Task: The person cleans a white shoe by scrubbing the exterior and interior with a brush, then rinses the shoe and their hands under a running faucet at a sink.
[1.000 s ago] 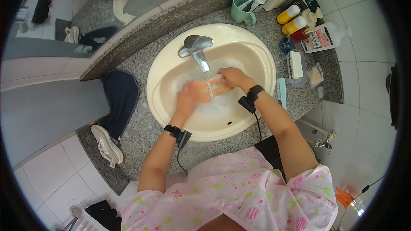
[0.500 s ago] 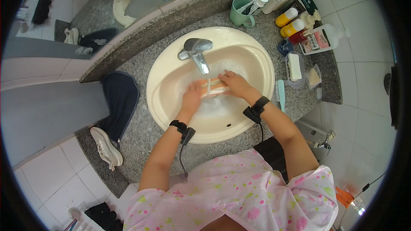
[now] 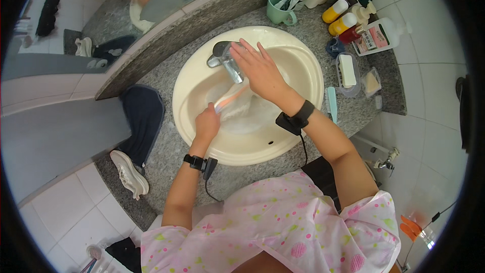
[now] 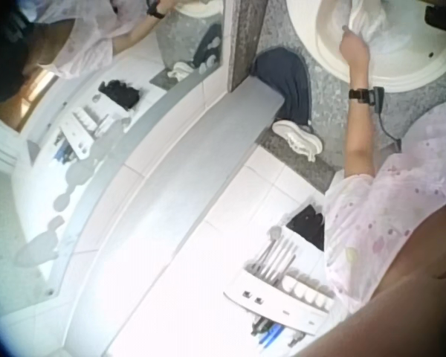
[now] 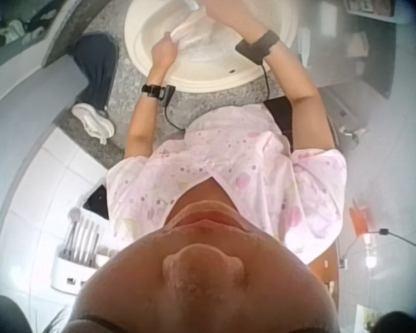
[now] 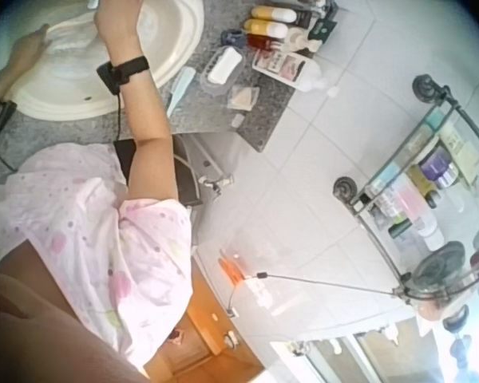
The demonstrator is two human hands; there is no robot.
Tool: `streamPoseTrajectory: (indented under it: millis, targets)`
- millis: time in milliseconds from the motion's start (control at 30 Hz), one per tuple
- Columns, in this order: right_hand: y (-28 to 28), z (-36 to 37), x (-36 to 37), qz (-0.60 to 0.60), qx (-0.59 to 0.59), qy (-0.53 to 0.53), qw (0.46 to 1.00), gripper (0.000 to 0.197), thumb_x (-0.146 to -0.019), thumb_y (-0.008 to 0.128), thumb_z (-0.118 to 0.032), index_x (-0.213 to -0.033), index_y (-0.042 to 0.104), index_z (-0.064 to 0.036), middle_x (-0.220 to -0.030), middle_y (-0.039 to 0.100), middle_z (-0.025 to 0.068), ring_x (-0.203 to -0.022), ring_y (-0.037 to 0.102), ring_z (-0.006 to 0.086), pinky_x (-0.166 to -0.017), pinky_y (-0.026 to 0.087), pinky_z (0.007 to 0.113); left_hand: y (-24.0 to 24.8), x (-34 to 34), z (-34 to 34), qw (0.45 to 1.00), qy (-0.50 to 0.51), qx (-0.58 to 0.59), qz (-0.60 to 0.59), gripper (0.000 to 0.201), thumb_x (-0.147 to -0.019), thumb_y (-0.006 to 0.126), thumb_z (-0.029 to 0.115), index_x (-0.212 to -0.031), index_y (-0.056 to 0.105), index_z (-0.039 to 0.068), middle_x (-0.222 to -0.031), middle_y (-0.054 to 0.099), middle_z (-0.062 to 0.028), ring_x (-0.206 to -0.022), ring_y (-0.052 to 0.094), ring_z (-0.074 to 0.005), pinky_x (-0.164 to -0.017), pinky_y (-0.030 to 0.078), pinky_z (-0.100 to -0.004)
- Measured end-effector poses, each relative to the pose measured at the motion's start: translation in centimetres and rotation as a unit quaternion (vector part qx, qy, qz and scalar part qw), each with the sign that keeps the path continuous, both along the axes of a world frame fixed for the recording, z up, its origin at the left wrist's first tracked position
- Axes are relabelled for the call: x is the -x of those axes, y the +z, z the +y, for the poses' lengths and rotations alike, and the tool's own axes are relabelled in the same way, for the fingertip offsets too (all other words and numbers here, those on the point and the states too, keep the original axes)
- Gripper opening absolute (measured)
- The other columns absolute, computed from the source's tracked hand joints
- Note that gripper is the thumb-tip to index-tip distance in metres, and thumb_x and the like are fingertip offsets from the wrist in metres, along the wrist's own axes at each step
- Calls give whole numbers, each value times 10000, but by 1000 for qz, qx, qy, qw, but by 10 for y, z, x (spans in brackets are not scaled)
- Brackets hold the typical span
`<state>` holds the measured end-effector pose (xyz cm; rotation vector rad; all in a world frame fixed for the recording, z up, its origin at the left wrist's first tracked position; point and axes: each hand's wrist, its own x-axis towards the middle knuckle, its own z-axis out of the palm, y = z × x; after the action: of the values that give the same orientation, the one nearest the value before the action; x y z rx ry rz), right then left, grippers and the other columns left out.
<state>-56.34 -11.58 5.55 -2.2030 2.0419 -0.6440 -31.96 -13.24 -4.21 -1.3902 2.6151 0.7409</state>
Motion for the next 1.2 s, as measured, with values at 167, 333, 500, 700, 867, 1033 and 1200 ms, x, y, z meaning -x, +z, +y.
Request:
streamPoseTrajectory:
  millis: [167, 333, 500, 700, 867, 1033, 1200]
  targets:
    - [-21, 7, 4, -51, 14, -11, 999, 565, -727, 519, 66, -1278, 508, -54, -1372, 469, 114, -1341, 359, 291, -1102, 280, 487, 17, -16, 1, 999, 37, -14, 15, 261, -849, 601, 156, -990, 482, -28, -762, 634, -236, -715, 626, -417, -649, 501, -481]
    - [-25, 45, 1, -145, 32, -59, 987, 568, -692, 513, 63, -1251, 527, -40, -1331, 495, 138, -1293, 407, 318, -1082, 313, 465, 47, -32, 5, 986, 138, -93, 28, 358, -896, 549, 190, -1165, 492, -39, -866, 627, -298, -816, 614, -454, -709, 496, -476]
    - [-61, 105, -30, -330, -87, -113, 933, 623, -755, 529, 28, -1361, 396, -28, -1289, 496, 232, -1226, 443, 390, -1033, 365, 458, 22, -84, 11, 946, 197, -185, 177, 375, -929, 535, 197, -1231, 516, -24, -1063, 640, -196, -966, 625, -271, -836, 475, -345]
    - [-83, 111, -37, -546, -220, -186, 787, 668, -937, 559, -284, -1455, 239, -10, -1296, 515, 233, -1145, 550, 313, -938, 452, 374, 37, -107, 12, 841, 235, -380, 304, 375, -955, 525, 175, -1265, 507, -34, -1162, 609, -89, -1035, 566, -143, -905, 436, -285]
    - [-56, 87, -33, -587, -254, -142, 755, 617, -969, 494, -357, -1475, 250, -102, -1297, 527, 165, -1094, 577, 235, -828, 508, 328, 61, -100, 17, 821, 217, -419, 321, 395, -960, 522, 164, -1294, 482, -43, -1165, 609, -104, -1036, 575, -152, -914, 438, -284]
    - [-37, 77, -28, -596, -320, -94, 731, 498, -978, 488, -338, -1430, 391, -152, -1281, 540, 97, -1066, 576, 180, -768, 532, 294, 61, -103, 24, 852, 217, -339, 333, 380, -955, 534, 172, -1275, 503, -30, -1166, 610, -110, -1054, 567, -162, -916, 436, -289]
    - [-47, 87, -27, -541, -192, -31, 818, 556, -915, 604, -297, -1396, 423, -83, -1293, 544, 152, -1024, 610, 215, -826, 504, 304, 97, -82, 19, 941, 146, -160, 259, 375, -907, 590, 166, -1240, 526, 6, -1075, 646, -172, -976, 632, -257, -828, 480, -326]
